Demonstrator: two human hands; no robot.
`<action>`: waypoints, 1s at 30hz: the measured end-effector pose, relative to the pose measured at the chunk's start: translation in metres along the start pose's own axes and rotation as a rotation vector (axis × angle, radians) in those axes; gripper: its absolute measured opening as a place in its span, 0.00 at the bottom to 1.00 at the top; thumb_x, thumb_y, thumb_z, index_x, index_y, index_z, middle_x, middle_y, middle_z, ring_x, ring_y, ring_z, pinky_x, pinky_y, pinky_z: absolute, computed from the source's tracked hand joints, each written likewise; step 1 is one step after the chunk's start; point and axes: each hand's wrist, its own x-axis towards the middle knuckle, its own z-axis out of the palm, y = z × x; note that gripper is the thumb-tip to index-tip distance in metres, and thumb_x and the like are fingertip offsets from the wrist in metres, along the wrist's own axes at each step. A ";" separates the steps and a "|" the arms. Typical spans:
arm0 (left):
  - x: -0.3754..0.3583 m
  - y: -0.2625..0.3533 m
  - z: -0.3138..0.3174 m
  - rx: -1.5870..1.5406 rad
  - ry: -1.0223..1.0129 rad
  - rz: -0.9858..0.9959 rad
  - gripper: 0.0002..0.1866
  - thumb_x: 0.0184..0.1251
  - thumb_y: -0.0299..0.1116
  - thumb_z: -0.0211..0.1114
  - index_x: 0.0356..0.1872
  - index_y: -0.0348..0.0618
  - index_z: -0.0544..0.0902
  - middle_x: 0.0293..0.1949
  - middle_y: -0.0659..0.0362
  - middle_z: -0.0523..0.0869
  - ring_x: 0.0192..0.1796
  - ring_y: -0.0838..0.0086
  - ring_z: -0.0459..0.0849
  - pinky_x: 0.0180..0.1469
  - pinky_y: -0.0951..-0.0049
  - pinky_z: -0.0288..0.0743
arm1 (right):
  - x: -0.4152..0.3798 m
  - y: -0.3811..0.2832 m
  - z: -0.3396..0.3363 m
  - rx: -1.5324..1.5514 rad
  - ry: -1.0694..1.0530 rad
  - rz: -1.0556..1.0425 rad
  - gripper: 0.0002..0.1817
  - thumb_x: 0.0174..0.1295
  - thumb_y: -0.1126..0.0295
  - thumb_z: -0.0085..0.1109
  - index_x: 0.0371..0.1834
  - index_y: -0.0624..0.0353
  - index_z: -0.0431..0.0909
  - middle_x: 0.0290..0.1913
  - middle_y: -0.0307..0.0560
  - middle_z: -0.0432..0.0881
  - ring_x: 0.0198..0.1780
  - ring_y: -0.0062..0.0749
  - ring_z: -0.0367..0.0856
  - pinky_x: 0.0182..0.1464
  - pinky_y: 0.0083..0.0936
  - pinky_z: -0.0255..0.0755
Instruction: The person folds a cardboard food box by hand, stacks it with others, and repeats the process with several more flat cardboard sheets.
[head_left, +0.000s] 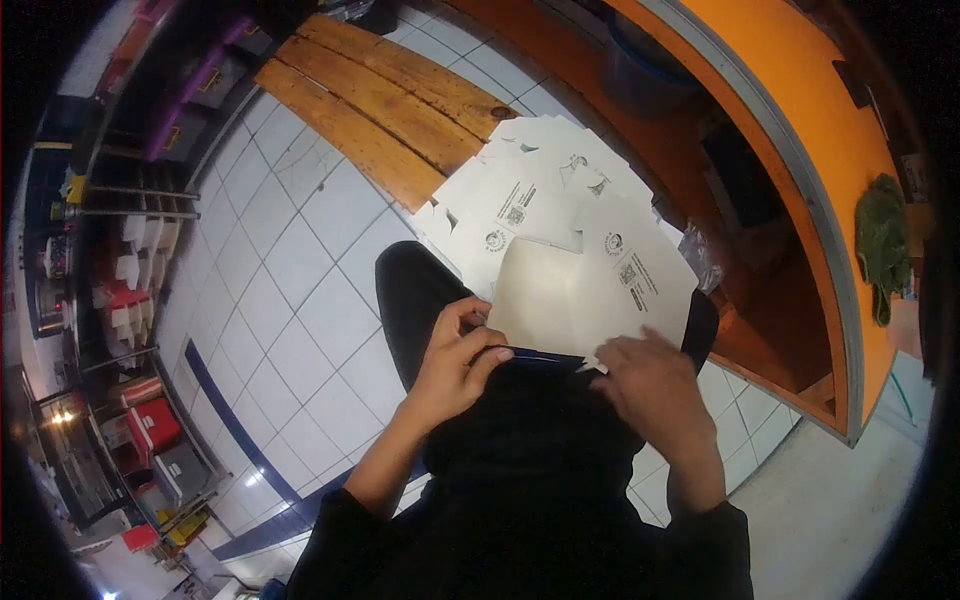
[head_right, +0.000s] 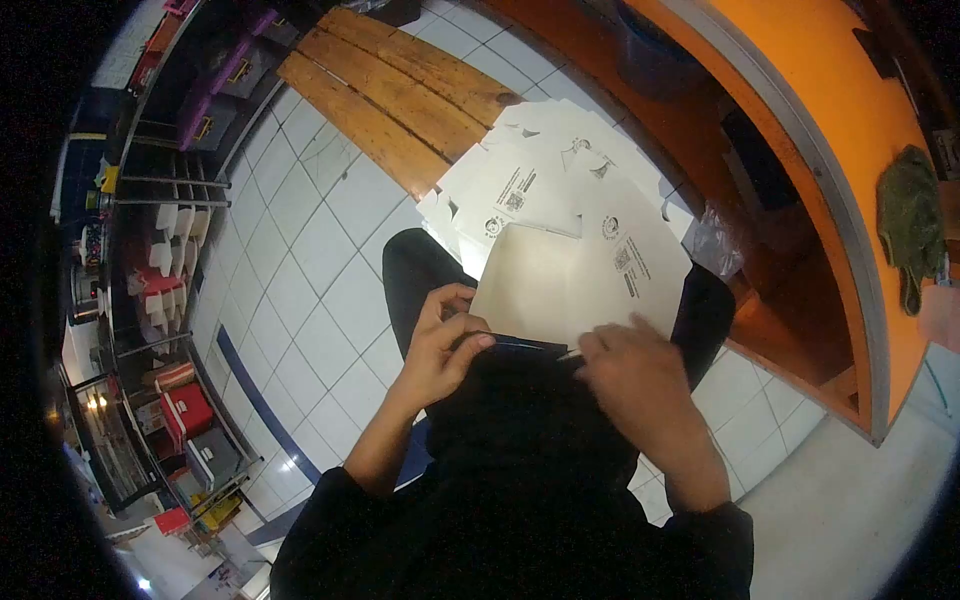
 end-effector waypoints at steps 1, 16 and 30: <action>0.001 -0.003 0.001 -0.003 0.004 0.007 0.10 0.63 0.34 0.76 0.41 0.43 0.88 0.59 0.47 0.77 0.60 0.55 0.76 0.62 0.61 0.72 | 0.000 0.012 -0.002 -0.110 0.069 -0.048 0.07 0.62 0.65 0.72 0.37 0.55 0.86 0.34 0.48 0.89 0.40 0.44 0.89 0.56 0.44 0.79; 0.013 0.053 0.032 0.214 0.116 0.224 0.08 0.56 0.28 0.78 0.35 0.42 0.88 0.45 0.52 0.78 0.49 0.57 0.75 0.52 0.61 0.71 | -0.004 -0.002 0.020 -0.436 0.306 -0.093 0.01 0.55 0.72 0.64 0.28 0.51 0.82 0.29 0.38 0.85 0.38 0.31 0.80 0.62 0.48 0.70; -0.011 0.069 0.042 0.104 0.595 0.641 0.24 0.58 0.27 0.79 0.56 0.47 0.82 0.57 0.48 0.71 0.46 0.62 0.80 0.42 0.68 0.79 | -0.008 -0.012 -0.092 -0.106 0.278 -0.279 0.12 0.61 0.73 0.61 0.47 0.57 0.75 0.43 0.46 0.76 0.43 0.37 0.83 0.42 0.29 0.83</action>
